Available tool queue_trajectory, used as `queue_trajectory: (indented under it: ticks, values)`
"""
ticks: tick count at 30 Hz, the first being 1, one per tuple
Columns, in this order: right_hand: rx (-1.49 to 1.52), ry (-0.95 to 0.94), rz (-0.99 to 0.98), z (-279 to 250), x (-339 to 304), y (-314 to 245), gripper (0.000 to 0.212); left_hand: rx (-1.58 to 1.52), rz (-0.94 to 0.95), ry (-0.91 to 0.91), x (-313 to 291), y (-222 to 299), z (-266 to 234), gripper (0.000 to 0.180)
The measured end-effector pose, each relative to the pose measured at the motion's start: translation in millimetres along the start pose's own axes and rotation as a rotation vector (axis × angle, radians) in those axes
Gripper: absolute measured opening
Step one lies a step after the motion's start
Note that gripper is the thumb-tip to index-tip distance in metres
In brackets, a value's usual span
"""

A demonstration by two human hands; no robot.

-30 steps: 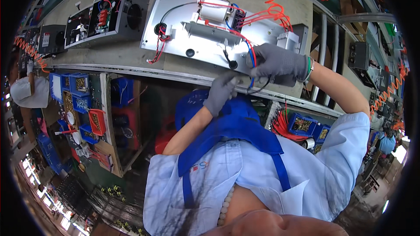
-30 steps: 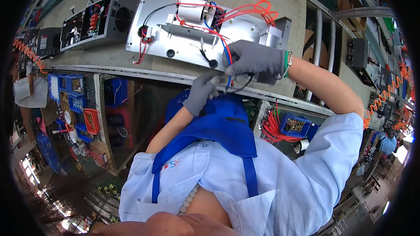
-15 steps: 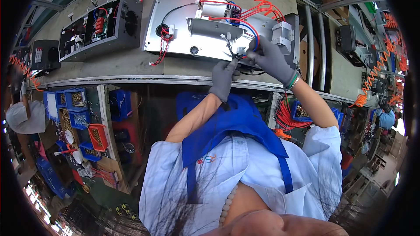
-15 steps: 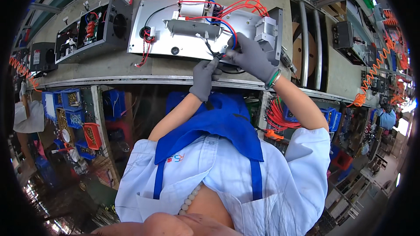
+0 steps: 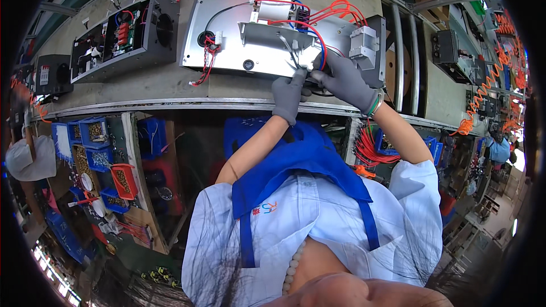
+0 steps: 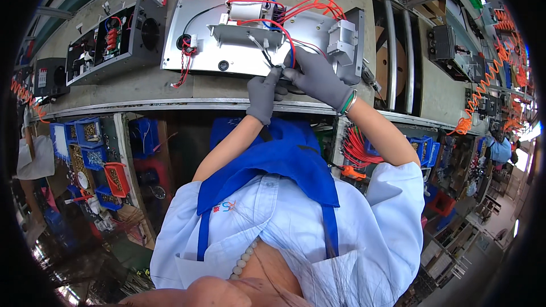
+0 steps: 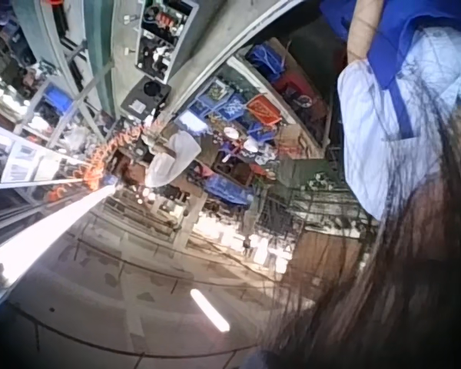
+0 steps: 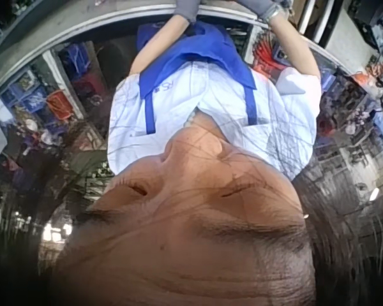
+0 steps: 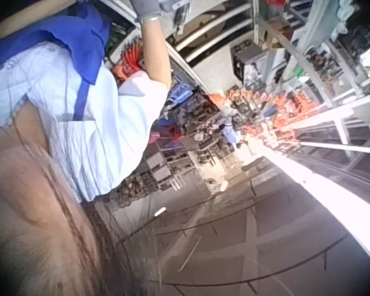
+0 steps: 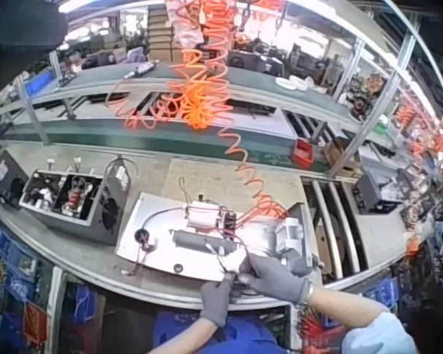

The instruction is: Assembling internal components, wiring, and housing for an electronic device at a factory station.

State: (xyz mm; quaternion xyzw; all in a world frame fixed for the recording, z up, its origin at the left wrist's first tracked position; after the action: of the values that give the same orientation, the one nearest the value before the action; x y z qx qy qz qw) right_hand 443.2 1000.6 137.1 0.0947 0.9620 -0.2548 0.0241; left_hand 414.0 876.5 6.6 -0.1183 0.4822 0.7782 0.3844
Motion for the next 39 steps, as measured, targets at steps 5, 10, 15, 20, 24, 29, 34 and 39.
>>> queue_trajectory:
  ticks: [5,10,15,20,24,29,34,39]
  values:
    - [-0.120,0.133,-0.123,7,14,6,0.021,-0.059,-0.007,0.015,0,-2,1,0.040]
    - [-0.041,0.131,-0.002,14,20,21,0.019,-0.177,-0.056,-0.039,-4,0,-2,0.045]
    - [-0.016,0.154,-0.016,17,8,19,0.016,0.192,-0.015,-0.117,-16,19,10,0.054]
    - [0.004,0.144,-0.031,14,-8,13,0.017,0.321,-0.141,-0.105,-10,23,3,0.060]
    - [-0.061,0.194,0.008,3,-6,17,0.017,0.624,0.255,-0.090,-22,46,-5,0.056]
    - [0.015,0.187,0.099,-4,-6,20,0.018,0.554,0.341,-0.037,-11,66,6,0.042]
    - [0.093,0.156,0.104,-2,-7,20,0.017,0.221,0.011,-0.184,-6,59,7,0.033]
    - [0.107,0.148,0.047,3,-6,7,0.015,0.039,0.158,-0.147,-11,41,-12,0.031]
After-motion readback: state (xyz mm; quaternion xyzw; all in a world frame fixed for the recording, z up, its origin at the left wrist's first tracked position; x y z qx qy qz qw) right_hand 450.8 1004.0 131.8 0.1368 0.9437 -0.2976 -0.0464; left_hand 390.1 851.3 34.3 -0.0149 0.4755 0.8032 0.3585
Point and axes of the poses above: each hand's wrist, its own x-axis towards the middle knuckle, its own z-axis out of the palm, y = z × x, the point moved 5 cm from there along x, towards the middle knuckle, and after that the axes turned 15 degrees about -x, right-handed, at the moved point
